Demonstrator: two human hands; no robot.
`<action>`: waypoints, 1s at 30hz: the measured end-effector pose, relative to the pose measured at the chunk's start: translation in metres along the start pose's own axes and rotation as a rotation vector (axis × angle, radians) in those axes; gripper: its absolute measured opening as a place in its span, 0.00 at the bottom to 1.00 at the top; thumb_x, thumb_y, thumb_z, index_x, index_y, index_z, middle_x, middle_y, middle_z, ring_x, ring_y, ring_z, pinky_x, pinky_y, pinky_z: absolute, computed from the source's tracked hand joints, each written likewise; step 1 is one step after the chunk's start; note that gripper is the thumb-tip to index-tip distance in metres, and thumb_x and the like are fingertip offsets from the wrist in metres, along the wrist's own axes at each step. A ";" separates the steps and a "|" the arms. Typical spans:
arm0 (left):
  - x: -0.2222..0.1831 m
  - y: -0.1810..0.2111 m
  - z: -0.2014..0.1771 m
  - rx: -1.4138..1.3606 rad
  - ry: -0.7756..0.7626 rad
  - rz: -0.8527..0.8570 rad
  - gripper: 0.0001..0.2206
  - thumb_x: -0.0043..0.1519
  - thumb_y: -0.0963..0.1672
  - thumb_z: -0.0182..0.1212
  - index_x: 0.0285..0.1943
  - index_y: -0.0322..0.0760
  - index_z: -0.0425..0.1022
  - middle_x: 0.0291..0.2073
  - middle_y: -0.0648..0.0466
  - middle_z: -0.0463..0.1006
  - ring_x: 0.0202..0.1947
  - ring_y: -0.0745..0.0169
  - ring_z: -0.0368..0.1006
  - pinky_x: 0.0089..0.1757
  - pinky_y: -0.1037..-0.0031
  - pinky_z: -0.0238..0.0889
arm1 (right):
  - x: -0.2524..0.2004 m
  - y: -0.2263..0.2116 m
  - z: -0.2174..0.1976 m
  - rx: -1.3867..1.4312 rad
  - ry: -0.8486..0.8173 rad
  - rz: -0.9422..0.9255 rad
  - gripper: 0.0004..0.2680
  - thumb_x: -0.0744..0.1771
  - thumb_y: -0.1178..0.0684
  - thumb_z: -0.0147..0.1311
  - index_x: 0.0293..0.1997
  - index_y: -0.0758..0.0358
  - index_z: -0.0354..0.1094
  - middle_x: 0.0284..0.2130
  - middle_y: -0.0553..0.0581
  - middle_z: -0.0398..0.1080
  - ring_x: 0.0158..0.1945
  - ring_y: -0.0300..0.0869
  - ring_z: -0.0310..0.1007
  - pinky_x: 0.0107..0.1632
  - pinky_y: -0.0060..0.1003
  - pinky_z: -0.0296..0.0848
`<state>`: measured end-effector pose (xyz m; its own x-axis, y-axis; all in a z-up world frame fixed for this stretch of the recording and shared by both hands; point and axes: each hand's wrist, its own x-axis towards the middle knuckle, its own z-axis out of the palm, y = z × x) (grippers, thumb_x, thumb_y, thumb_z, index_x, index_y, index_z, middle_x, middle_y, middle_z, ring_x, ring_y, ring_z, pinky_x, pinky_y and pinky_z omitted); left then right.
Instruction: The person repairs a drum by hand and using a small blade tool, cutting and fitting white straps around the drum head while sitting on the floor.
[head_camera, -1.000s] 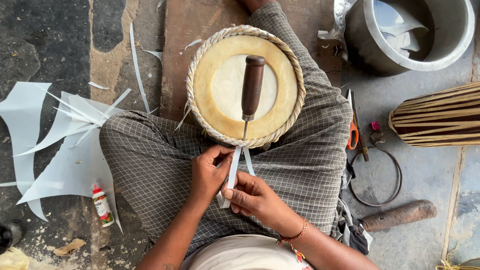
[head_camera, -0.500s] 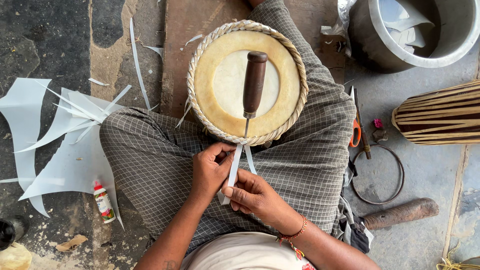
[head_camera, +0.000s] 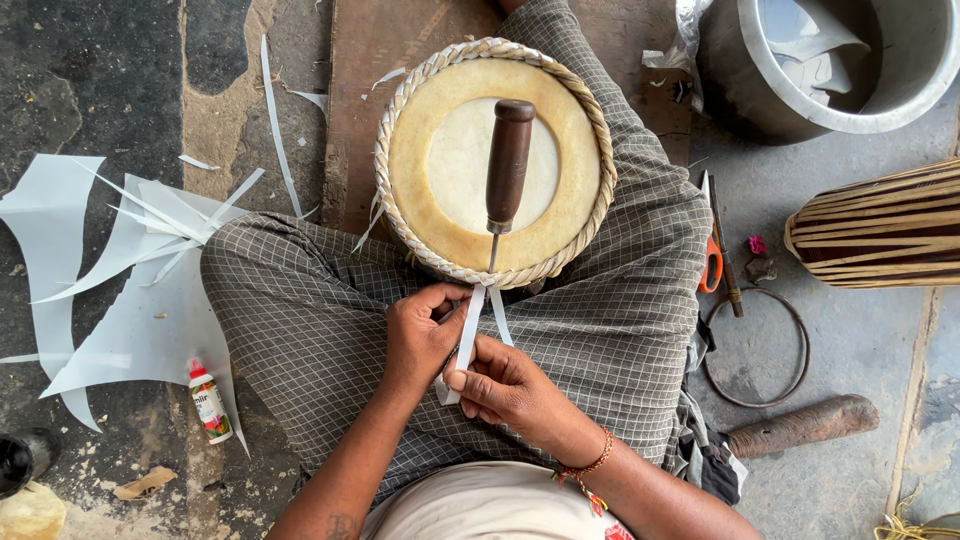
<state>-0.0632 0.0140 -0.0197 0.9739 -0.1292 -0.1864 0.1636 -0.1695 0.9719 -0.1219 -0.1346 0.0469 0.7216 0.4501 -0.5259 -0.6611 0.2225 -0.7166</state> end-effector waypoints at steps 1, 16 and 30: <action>0.001 0.001 0.001 -0.011 -0.005 0.001 0.05 0.60 0.41 0.67 0.41 0.34 0.84 0.23 0.54 0.83 0.23 0.73 0.77 0.26 0.79 0.70 | 0.000 0.000 0.000 0.004 -0.002 -0.002 0.08 0.70 0.49 0.56 0.46 0.63 0.67 0.30 0.47 0.68 0.29 0.28 0.63 0.28 0.23 0.59; 0.005 0.010 0.002 0.014 -0.113 -0.104 0.06 0.61 0.41 0.65 0.44 0.33 0.83 0.28 0.50 0.85 0.27 0.66 0.82 0.30 0.75 0.74 | 0.001 -0.009 -0.004 -0.347 0.055 0.010 0.10 0.69 0.46 0.56 0.41 0.63 0.69 0.24 0.48 0.69 0.24 0.32 0.60 0.26 0.28 0.58; 0.004 -0.002 0.010 0.014 -0.031 0.102 0.06 0.59 0.39 0.66 0.44 0.32 0.82 0.32 0.50 0.86 0.32 0.65 0.83 0.35 0.74 0.75 | 0.085 -0.137 -0.025 -0.326 0.351 -0.716 0.20 0.68 0.56 0.54 0.68 0.60 0.49 0.40 0.48 0.66 0.38 0.31 0.71 0.38 0.30 0.78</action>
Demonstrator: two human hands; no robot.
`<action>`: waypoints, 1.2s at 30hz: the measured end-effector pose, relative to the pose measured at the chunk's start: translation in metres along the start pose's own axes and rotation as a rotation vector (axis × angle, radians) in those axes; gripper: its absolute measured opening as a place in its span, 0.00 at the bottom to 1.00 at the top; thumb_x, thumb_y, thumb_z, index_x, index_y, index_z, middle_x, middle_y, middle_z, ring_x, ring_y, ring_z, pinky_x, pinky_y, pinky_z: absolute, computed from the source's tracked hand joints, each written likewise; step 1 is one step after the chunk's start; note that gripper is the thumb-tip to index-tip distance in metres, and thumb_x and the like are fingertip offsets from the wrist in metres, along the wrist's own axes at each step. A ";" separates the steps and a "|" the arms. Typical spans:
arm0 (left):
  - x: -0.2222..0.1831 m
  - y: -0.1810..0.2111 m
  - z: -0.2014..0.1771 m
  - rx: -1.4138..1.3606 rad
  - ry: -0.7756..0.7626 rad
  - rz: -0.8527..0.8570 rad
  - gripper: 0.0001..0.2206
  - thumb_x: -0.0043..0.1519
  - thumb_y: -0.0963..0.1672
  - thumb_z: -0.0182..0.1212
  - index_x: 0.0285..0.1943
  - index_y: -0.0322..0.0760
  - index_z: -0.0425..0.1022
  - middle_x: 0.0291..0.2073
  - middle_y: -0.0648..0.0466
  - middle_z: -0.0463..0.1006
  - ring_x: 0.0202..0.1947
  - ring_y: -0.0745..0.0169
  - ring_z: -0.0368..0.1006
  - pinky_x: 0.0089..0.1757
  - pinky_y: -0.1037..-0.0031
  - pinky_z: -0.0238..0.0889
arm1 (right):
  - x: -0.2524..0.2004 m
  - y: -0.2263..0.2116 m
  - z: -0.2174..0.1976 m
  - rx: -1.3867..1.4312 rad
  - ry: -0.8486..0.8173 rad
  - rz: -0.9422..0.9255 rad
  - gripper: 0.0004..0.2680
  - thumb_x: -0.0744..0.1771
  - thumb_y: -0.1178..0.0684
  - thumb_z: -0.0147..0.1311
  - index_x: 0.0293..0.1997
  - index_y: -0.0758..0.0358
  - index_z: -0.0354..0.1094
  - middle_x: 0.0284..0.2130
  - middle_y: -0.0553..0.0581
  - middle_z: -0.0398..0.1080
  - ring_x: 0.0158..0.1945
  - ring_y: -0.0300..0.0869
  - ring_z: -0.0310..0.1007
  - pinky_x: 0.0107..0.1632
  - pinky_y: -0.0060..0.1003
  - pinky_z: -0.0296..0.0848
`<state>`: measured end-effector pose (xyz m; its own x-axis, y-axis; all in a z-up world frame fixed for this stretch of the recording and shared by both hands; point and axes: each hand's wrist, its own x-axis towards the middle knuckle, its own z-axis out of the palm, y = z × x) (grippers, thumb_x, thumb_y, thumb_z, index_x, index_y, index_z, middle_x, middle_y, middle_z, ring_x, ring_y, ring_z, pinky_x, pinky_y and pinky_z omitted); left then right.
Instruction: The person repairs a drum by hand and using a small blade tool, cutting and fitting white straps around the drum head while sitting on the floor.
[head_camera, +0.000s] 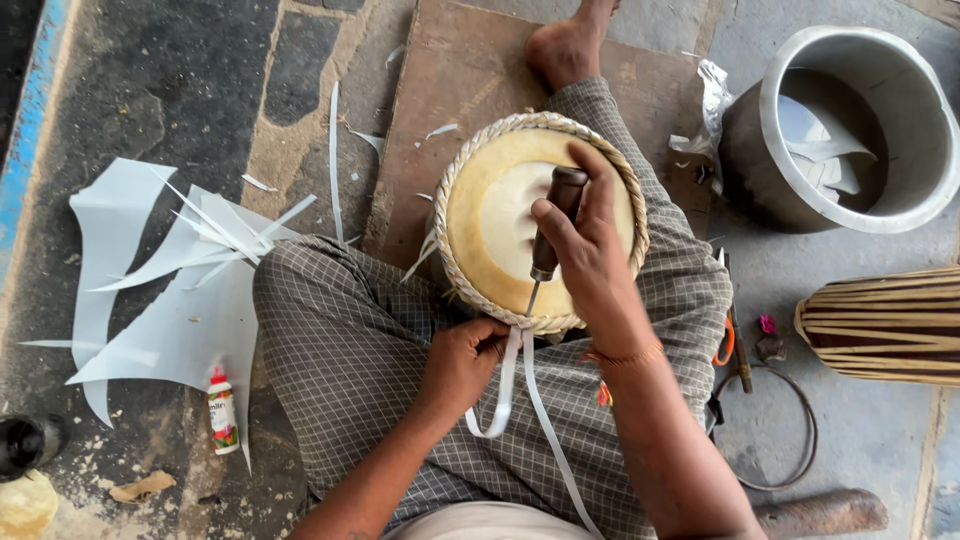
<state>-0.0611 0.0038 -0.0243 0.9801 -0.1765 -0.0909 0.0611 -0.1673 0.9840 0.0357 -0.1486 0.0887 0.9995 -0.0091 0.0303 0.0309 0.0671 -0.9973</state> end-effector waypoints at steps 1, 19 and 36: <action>-0.001 -0.002 0.001 -0.001 0.014 0.026 0.06 0.59 0.39 0.66 0.43 0.32 0.82 0.33 0.50 0.86 0.32 0.64 0.83 0.35 0.73 0.74 | 0.004 0.005 0.004 0.124 0.027 0.036 0.19 0.68 0.57 0.54 0.67 0.61 0.52 0.36 0.49 0.66 0.33 0.33 0.69 0.34 0.30 0.75; 0.016 0.027 -0.014 0.621 0.015 0.653 0.16 0.66 0.43 0.61 0.60 0.64 0.76 0.46 0.60 0.70 0.55 0.58 0.63 0.52 0.59 0.46 | -0.001 0.023 0.020 0.093 0.097 -0.012 0.19 0.74 0.51 0.44 0.75 0.63 0.47 0.29 0.51 0.62 0.22 0.32 0.59 0.24 0.26 0.60; 0.024 0.005 0.008 0.584 0.112 0.693 0.16 0.58 0.44 0.61 0.54 0.61 0.79 0.38 0.59 0.68 0.47 0.56 0.62 0.48 0.56 0.43 | 0.093 -0.057 -0.082 0.124 0.271 -0.092 0.18 0.70 0.43 0.51 0.64 0.61 0.64 0.34 0.54 0.71 0.31 0.37 0.67 0.32 0.32 0.65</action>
<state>-0.0390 -0.0094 -0.0230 0.7761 -0.3302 0.5372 -0.6236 -0.5285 0.5760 0.1261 -0.2350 0.1427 0.9547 -0.2854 0.0843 0.1383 0.1750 -0.9748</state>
